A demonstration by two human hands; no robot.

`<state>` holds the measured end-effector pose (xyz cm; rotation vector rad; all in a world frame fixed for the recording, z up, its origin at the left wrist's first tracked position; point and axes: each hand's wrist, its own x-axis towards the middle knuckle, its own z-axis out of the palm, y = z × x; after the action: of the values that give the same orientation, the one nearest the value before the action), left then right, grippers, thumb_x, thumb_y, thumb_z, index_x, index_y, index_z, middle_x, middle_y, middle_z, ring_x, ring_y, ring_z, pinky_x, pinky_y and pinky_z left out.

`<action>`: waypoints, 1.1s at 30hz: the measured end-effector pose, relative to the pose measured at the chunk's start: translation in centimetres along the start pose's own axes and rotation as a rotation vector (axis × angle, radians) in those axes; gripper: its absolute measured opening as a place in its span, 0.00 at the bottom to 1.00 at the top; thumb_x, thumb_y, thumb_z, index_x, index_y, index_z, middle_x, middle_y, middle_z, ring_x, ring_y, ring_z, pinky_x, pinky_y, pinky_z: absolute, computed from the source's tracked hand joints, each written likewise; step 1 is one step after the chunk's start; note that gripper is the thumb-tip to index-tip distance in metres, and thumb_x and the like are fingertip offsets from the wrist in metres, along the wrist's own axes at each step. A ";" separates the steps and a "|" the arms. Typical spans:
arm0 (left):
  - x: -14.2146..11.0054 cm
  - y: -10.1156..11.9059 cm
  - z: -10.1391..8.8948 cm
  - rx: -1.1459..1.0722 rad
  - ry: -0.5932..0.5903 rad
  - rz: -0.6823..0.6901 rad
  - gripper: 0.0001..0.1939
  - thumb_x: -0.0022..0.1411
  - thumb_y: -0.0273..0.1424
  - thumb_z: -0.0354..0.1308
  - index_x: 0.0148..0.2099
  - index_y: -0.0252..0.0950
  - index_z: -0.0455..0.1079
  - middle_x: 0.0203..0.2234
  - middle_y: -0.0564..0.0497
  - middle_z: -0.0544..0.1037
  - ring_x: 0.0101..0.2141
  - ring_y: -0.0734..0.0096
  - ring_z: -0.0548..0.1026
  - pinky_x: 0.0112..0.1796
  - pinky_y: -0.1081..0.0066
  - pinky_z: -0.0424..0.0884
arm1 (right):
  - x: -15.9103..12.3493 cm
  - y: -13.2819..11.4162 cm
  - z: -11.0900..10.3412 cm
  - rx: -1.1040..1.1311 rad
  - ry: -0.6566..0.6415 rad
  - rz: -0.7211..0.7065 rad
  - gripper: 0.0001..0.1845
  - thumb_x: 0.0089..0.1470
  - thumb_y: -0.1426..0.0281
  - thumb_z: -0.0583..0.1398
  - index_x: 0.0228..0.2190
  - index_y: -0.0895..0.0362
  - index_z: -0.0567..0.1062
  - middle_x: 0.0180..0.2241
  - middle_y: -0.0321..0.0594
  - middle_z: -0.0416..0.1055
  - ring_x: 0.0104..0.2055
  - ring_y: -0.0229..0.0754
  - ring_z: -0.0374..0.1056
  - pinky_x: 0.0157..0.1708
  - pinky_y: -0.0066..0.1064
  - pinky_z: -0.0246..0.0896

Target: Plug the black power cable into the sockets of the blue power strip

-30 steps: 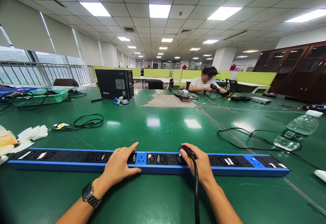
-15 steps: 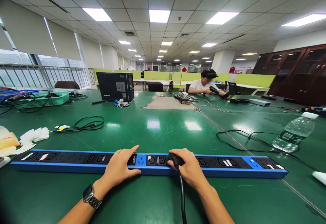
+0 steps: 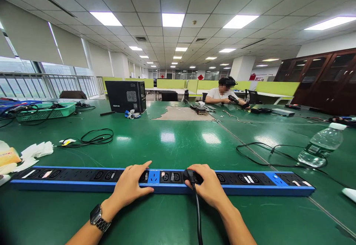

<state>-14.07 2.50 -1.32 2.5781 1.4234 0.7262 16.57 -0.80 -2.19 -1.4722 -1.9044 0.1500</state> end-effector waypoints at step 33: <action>-0.4 1.9 0.0 -0.105 0.605 0.377 0.13 0.67 0.29 0.52 0.53 0.39 0.68 0.41 0.46 0.79 0.42 0.61 0.75 0.44 0.60 0.64 | -0.2 -3.4 2.6 0.055 0.235 -0.256 0.15 0.55 0.65 0.62 0.45 0.54 0.74 0.33 0.39 0.75 0.34 0.41 0.69 0.35 0.33 0.65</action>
<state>-12.83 1.16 -0.85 2.6897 0.9516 1.6955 12.32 -1.36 -2.52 -1.1433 -1.8589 -0.0849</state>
